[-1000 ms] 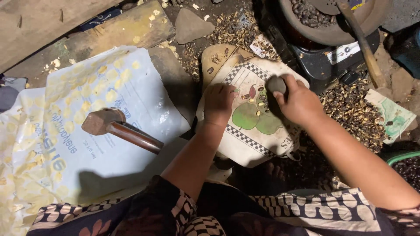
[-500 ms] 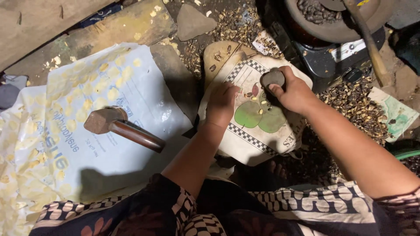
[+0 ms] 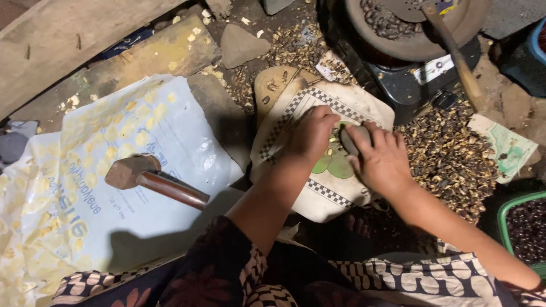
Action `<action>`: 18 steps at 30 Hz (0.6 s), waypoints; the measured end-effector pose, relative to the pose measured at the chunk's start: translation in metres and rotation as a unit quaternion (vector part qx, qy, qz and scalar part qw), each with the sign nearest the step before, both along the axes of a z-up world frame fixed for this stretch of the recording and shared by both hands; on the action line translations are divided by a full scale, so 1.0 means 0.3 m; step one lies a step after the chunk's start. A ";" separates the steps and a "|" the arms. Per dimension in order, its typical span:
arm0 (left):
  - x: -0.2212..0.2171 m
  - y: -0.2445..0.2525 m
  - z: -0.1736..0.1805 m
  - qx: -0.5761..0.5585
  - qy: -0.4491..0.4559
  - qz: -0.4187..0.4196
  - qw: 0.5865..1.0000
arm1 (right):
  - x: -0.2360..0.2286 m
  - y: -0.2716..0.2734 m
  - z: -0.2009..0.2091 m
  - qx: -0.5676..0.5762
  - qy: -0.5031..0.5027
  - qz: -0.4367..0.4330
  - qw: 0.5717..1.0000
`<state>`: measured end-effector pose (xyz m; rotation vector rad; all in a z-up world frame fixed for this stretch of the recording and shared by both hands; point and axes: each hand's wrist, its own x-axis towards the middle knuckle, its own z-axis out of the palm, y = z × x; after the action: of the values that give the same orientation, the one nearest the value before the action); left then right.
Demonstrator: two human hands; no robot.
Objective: Cracking nuts with a mallet, peeling them using a stone, and scooping the kernels into a container.
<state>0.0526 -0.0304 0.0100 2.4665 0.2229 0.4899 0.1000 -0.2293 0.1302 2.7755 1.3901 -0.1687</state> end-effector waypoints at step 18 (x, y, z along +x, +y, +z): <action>0.564 0.144 0.460 -0.234 -0.072 0.086 0.966 | 0.027 -0.062 -0.004 0.121 0.033 0.031 0.992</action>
<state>0.2217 0.0129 0.1480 1.9524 0.4417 0.6096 0.1081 -0.2479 0.1289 2.9377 1.6110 -0.0980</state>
